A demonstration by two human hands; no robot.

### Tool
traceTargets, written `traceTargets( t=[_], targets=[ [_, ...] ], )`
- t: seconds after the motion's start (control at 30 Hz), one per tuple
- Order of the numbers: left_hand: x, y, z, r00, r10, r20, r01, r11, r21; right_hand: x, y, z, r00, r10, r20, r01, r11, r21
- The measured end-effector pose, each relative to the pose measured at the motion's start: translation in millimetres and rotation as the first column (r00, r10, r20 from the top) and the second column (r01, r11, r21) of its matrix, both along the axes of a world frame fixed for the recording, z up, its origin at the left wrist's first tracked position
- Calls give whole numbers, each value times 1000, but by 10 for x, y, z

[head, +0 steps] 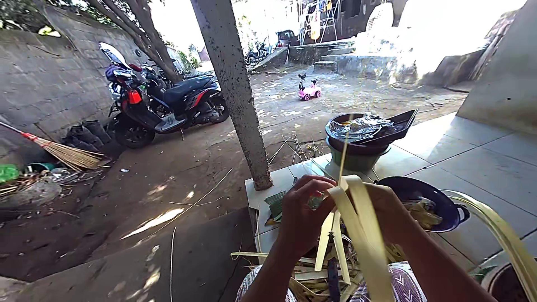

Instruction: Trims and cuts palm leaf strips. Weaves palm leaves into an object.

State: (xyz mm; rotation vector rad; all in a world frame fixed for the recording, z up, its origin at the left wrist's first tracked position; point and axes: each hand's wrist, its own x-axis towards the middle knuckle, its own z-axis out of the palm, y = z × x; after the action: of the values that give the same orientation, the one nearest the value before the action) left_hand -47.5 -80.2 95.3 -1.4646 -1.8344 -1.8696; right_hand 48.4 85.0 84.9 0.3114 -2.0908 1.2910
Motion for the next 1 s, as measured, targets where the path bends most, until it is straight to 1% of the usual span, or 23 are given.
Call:
traceTargets(
  t=[0.03,0.07,0.1,0.17,0.2,0.23,0.3,0.37,0.43,0.47,0.5,0.57,0.63,0.67,0.77,0.87,0.93,1.0],
  targets=[
    [-5,-9,-19,1000,10,30,-10,1000,21,27,16,-2,998,-60,11,60,997,44],
    [-13,-21,-39,998,31,52,-32,999,28,60,38,5,994,-110,15,109,993,49],
    [-29,-32,-66,997,49,65,-50,998,25,91,57,24,993,-112,22,112,994,0],
    [-58,-51,-124,995,62,81,-63,998,10,141,36,80,999,24,49,-17,990,-141],
    [-62,-55,-150,993,63,95,-63,998,-1,164,-27,111,994,76,79,-61,983,-174],
    [-56,-58,-169,992,61,114,-60,998,-12,182,-116,138,989,87,119,-63,979,-194],
    [-37,-50,-199,987,51,151,-49,999,-21,175,-275,165,983,33,179,5,978,-210],
    [-4,-53,-215,979,30,201,-22,999,-38,139,-322,157,978,-81,193,111,982,-150],
    [18,-86,-209,963,-15,270,32,998,-58,96,-289,130,963,-226,147,225,974,18],
    [21,-108,-202,950,-49,309,70,996,-58,81,-261,127,959,-261,114,249,962,109],
    [22,-132,-193,931,-85,356,110,993,-51,68,-227,136,962,-258,90,239,954,182],
    [30,-164,-162,878,-149,456,179,983,-25,46,-172,158,975,-205,82,177,948,264],
    [36,-174,-154,830,-192,523,216,976,15,21,-149,171,982,-173,76,145,949,280],
    [31,-170,-166,824,-207,527,223,974,34,15,-150,175,983,-171,69,146,949,278],
    [24,-151,-215,842,-190,504,192,980,48,-3,-166,141,983,-184,-17,180,933,311],
    [52,-134,-225,848,-163,504,165,985,40,-50,-175,57,957,-192,-217,262,894,363],
    [81,-121,-228,839,-184,512,173,982,71,-97,-158,-3,928,-149,-342,282,881,380],
    [109,-110,-222,809,-234,539,199,972,123,-134,-131,-71,894,-103,-436,288,878,383]
  ],
)
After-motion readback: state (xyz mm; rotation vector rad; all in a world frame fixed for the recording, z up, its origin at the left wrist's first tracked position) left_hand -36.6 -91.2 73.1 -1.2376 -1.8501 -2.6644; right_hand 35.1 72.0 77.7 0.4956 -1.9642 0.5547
